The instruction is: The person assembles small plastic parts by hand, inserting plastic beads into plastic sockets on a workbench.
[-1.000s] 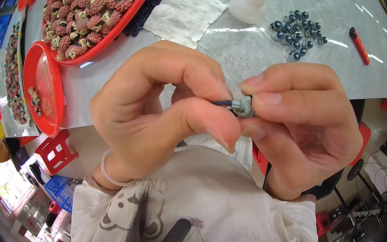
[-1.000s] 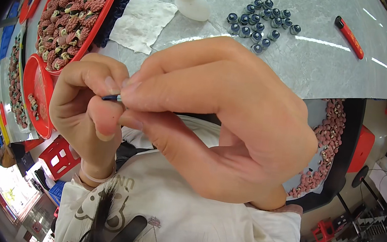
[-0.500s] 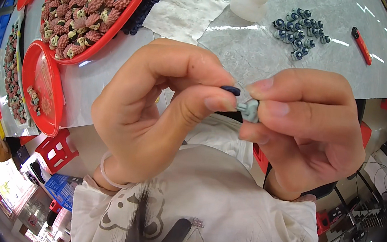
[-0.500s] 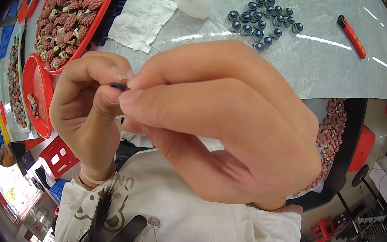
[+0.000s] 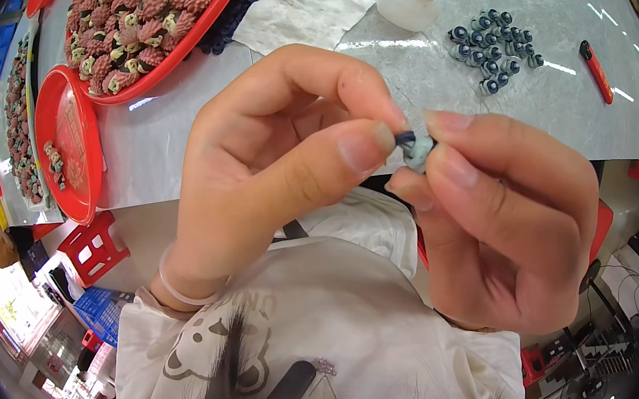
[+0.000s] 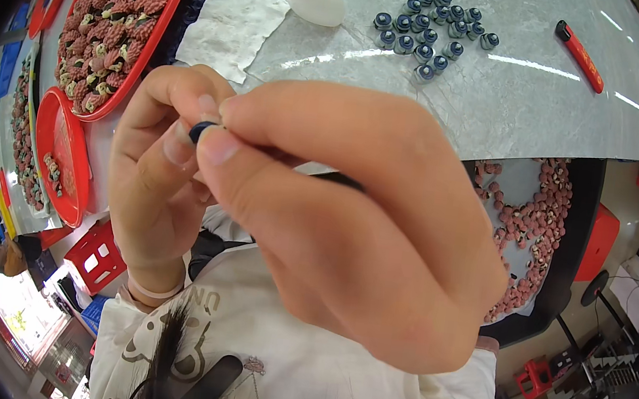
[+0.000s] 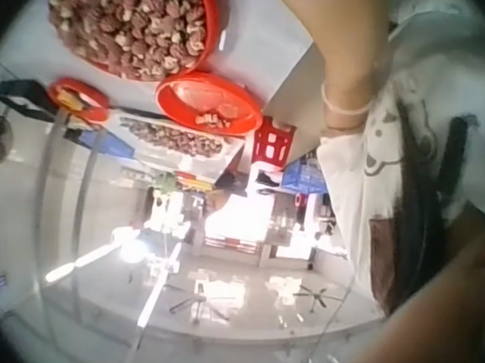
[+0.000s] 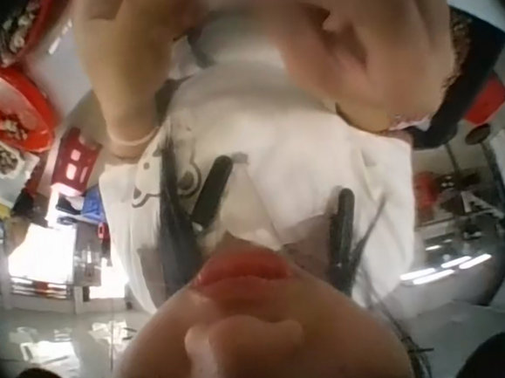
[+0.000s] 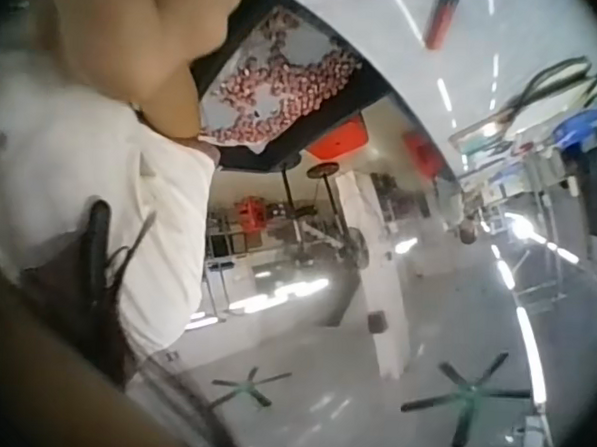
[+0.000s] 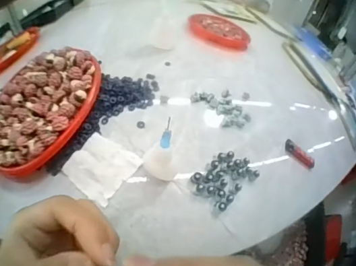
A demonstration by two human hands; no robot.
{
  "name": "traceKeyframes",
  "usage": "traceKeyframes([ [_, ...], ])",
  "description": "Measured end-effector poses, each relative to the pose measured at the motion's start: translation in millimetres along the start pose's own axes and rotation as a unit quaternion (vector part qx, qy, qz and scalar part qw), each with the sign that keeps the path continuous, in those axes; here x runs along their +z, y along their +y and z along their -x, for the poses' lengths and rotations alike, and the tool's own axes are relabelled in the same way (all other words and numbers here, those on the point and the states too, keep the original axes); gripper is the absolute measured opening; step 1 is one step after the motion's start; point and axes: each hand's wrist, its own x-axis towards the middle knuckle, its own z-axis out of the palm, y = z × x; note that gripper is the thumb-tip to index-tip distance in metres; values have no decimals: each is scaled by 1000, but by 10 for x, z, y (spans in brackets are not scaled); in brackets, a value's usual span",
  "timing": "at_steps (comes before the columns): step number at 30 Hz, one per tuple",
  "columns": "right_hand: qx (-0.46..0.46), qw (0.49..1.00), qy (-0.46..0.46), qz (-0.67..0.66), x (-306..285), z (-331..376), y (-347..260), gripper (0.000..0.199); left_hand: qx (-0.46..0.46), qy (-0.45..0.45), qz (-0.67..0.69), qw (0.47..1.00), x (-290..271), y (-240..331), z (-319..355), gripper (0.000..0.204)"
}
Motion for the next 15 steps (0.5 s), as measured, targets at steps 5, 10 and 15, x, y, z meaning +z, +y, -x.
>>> traceKeyframes([
  [5,6,999,15,-38,37,17,15,24,97,-30,-147,984,-82,19,-24,19],
  [10,66,989,-8,-130,-41,1,156,24,310,-115,-381,864,-182,56,-138,19],
  [15,221,966,65,-121,-450,94,251,21,314,-29,-599,736,-307,428,-319,18],
])
